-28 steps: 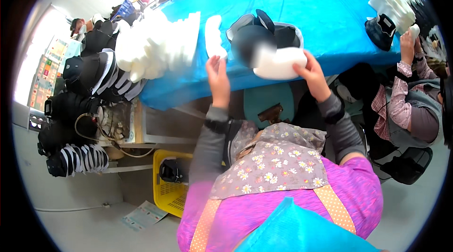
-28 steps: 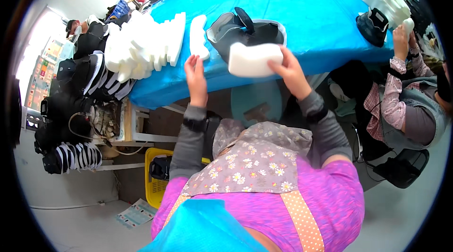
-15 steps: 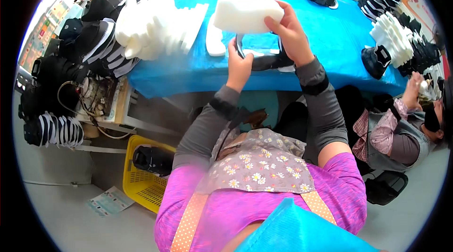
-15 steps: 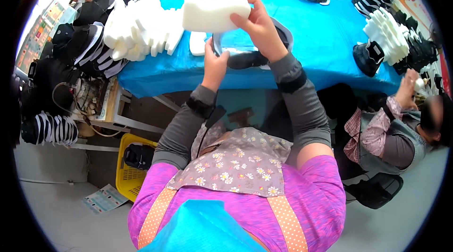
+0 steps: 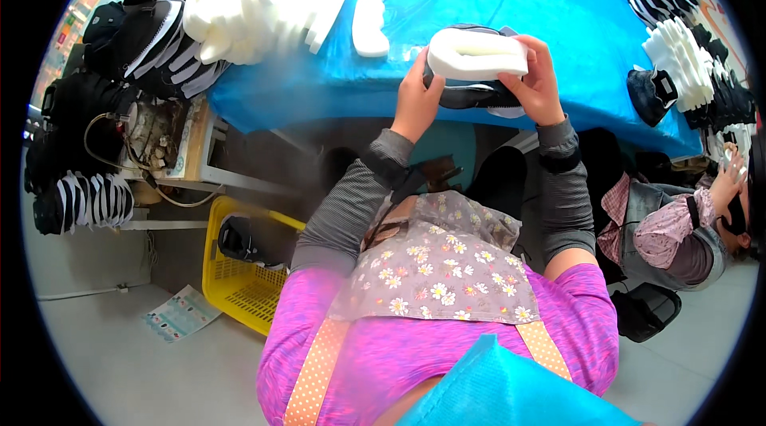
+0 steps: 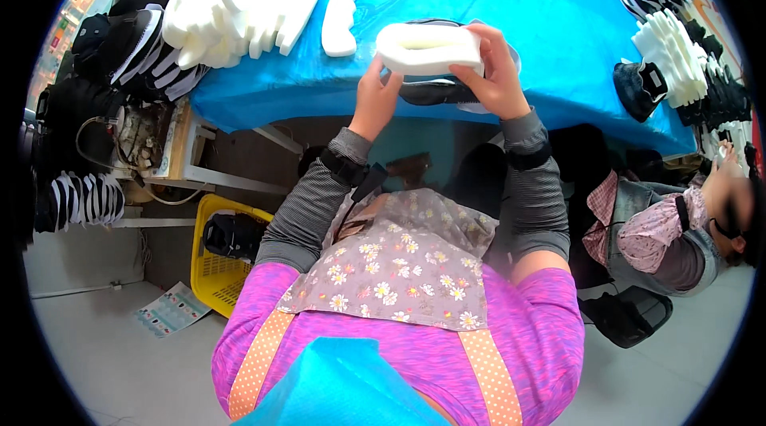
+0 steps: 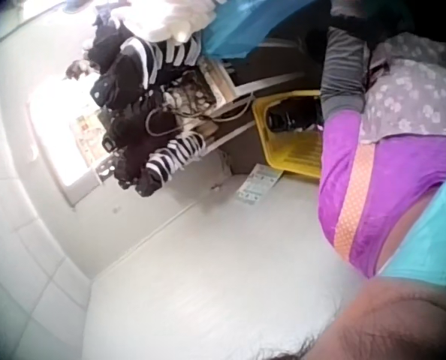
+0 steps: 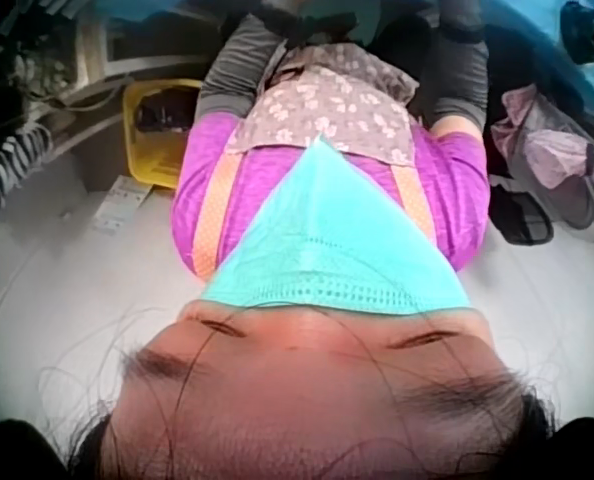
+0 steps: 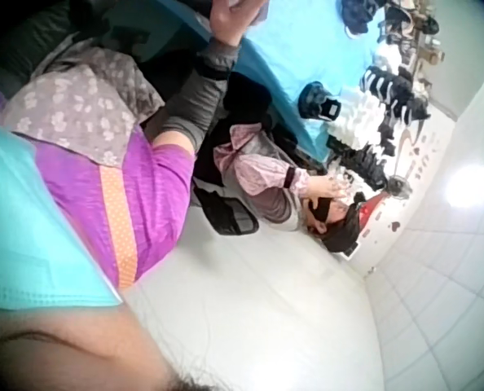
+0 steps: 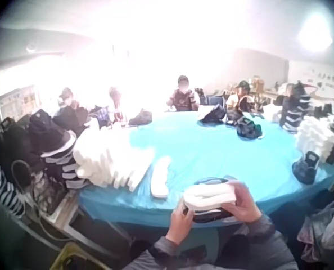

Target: The person manipulates a shoe upper by hand, turning it over and checking the interior, then takes a foam insert and pushes it into the shoe upper.

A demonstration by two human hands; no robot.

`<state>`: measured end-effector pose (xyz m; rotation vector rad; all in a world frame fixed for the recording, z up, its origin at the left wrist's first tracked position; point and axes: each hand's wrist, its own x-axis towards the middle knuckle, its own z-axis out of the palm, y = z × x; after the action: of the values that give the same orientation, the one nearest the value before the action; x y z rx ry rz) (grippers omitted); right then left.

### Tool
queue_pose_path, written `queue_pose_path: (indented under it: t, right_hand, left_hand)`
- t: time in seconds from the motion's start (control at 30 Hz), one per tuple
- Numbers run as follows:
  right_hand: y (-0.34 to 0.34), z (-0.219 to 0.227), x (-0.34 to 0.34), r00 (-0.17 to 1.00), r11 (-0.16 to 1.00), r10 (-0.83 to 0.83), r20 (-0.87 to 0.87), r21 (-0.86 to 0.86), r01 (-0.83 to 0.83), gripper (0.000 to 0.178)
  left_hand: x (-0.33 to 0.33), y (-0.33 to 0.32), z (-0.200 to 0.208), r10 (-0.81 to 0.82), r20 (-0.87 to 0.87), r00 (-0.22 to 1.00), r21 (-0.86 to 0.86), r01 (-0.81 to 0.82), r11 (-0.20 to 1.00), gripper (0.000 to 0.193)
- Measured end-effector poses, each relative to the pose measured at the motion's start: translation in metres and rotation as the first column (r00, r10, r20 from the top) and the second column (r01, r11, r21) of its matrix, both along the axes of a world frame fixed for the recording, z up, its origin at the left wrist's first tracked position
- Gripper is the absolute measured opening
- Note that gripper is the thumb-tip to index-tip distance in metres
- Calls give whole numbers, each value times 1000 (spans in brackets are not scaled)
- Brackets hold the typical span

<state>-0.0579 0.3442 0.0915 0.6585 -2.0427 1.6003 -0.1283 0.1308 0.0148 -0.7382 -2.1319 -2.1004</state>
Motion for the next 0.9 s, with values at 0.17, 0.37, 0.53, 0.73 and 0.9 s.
queue_pose_path:
  t: [0.17, 0.37, 0.53, 0.73, 0.9]
  right_hand:
    - [5, -10, 13, 988, 986, -151, -25, 68, 152, 51]
    - [-1, 5, 15, 946, 862, -282, -161, 389, 323, 48]
    - [0, -5, 11, 911, 807, -358, -204, 424, 412, 50]
    - [4, -9, 9, 915, 819, -330, -231, 411, 399, 52]
    - [4, -11, 9, 919, 824, -322, -227, 410, 390, 52]
  left_hand:
    - [4, -1, 5, -58, 57, 997, 51, 55, 997, 60]
    - [7, -7, 3, -126, 68, 990, 32, 124, 992, 63]
    - [3, -9, -2, -164, -12, 986, 28, 165, 986, 68]
    - [0, -12, -4, -214, 65, 975, 34, 213, 977, 70]
    - [1, -12, -4, -218, 58, 974, 35, 216, 976, 71]
